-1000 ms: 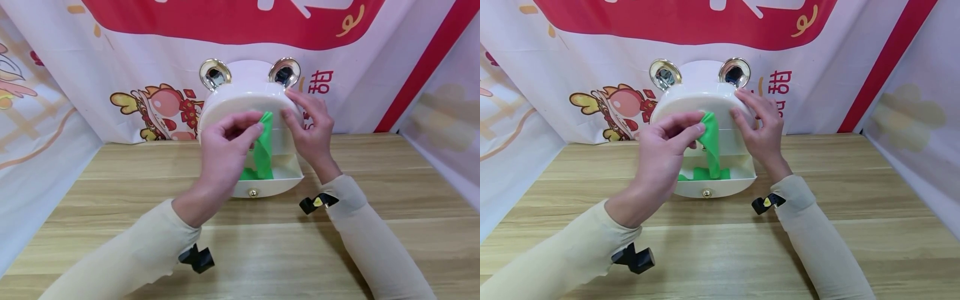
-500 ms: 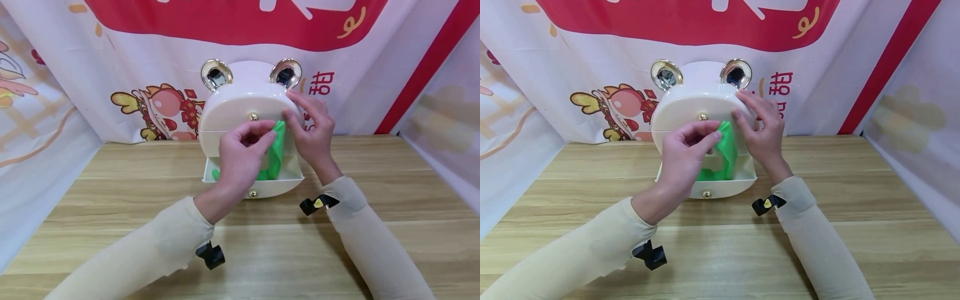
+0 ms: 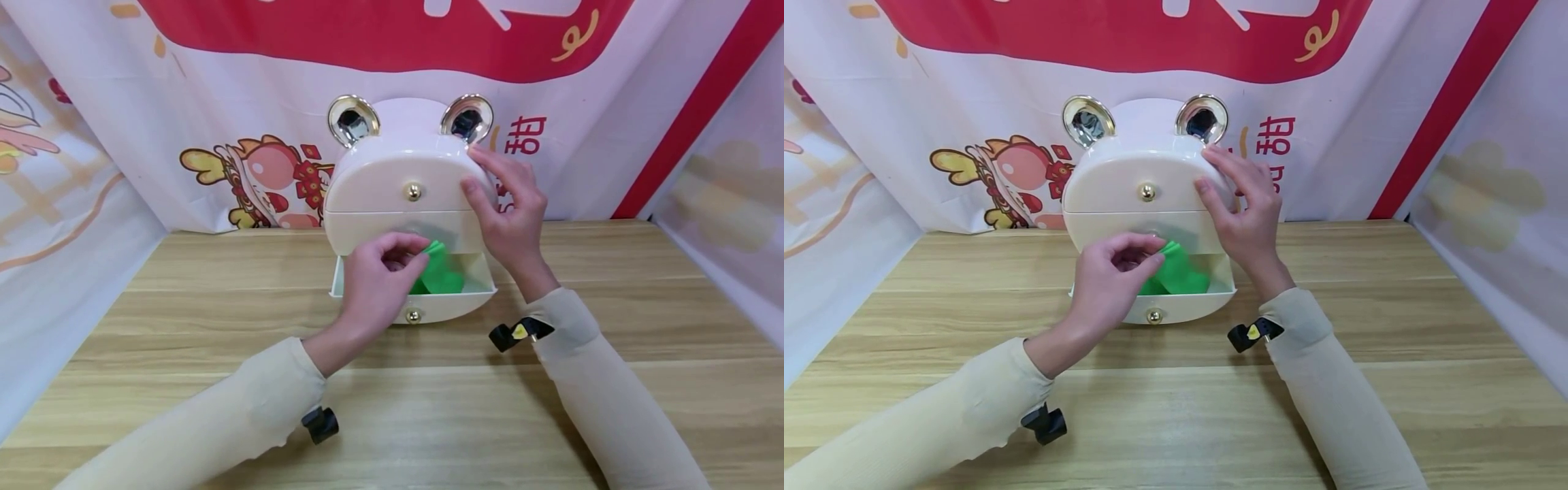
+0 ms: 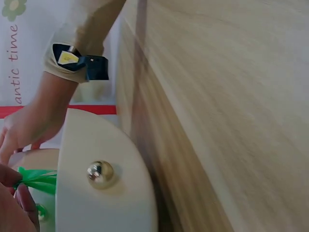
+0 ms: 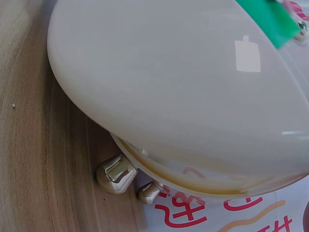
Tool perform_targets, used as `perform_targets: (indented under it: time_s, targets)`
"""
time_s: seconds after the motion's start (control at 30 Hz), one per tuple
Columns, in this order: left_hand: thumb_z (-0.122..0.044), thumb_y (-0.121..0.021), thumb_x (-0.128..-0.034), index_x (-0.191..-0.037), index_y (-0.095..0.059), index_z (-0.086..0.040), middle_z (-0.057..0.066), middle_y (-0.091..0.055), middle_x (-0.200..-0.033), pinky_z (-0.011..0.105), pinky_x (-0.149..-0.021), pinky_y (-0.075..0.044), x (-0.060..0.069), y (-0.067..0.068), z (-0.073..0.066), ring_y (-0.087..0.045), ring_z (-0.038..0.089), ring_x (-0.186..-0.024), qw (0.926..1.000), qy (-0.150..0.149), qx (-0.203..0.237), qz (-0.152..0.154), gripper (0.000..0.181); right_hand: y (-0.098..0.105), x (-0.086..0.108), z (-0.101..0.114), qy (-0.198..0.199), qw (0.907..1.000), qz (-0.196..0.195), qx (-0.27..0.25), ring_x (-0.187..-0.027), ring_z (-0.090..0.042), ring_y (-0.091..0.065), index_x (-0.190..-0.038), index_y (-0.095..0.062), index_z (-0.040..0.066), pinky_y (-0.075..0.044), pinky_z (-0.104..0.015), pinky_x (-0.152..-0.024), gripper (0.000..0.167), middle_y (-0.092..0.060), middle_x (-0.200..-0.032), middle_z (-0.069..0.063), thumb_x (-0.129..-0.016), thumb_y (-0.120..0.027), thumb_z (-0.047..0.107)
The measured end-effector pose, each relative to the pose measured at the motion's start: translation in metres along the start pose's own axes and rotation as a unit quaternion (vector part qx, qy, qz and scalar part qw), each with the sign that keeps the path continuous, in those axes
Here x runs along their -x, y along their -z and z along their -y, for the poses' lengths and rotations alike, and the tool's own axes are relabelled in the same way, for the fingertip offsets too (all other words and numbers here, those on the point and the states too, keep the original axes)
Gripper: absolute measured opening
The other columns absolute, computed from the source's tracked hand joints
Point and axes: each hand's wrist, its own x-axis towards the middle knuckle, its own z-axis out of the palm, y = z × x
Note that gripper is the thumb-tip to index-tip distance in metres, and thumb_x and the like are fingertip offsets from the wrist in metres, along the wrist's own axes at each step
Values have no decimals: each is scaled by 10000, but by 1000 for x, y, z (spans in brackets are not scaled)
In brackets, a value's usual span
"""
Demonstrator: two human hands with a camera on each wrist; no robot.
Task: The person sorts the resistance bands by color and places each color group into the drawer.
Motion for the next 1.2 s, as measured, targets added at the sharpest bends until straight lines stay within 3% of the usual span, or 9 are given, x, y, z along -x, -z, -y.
perform_targets:
  time_s: [0.17,0.43,0.63,0.77,0.93,1.1,1.2]
  targets:
    - [-104,-778,-954,-1070,-806,-100,42,-775,-971,212,-732,-572,3,8,10,-683,171,-850,9986,-22,-531,74,120,-1,1,1,-180,9998,-68,8,-1205,-138,-620,-1331,-747,149,-507,-216,-805,391,-712,-1430,22,-941,-782,161]
    - [-44,-778,-922,-1007,-788,-52,85,-780,-927,209,-708,-579,3,21,20,-695,184,-805,9933,-204,-1138,8,86,0,1,1,-99,10000,-5,9,-1195,-113,-611,-1351,-740,201,-512,-202,-798,381,-700,-1439,84,-971,-760,224]
    - [-47,-771,-928,-1022,-770,-44,86,-779,-957,311,-763,-632,1,31,25,-712,199,-829,9841,-315,-1750,57,93,0,2,0,-56,10000,34,67,-1203,-117,-613,-1368,-729,214,-533,-227,-801,387,-692,-1447,105,-984,-746,262]
    - [-46,-775,-929,-1027,-767,-35,107,-779,-977,340,-784,-642,-2,36,27,-727,219,-842,9787,-229,-2035,115,99,1,2,0,-66,10000,27,60,-1200,-114,-611,-1366,-731,212,-535,-238,-796,385,-696,-1446,81,-984,-745,259]
    - [-72,-764,-953,-1075,-760,-39,123,-773,-1048,343,-793,-650,-6,48,24,-737,242,-895,9751,97,-2195,294,126,0,2,1,-80,10000,-5,11,-1206,-115,-615,-1352,-739,199,-522,-223,-804,377,-705,-1437,53,-976,-753,233]
    - [-71,-757,-961,-1085,-765,-38,136,-775,-1056,380,-801,-655,-10,68,19,-742,263,-895,9746,-21,-2241,25,129,-2,0,2,-114,9999,-26,-36,-1220,-123,-617,-1340,-745,182,-511,-206,-820,385,-708,-1434,47,-957,-773,200]
    - [-73,-764,-958,-1083,-775,-36,141,-784,-1051,343,-809,-649,-9,76,20,-744,263,-891,9759,-25,-2180,-118,131,-1,0,2,-151,9999,-55,-24,-1211,-122,-612,-1335,-749,178,-512,-208,-808,387,-709,-1431,51,-949,-780,188]
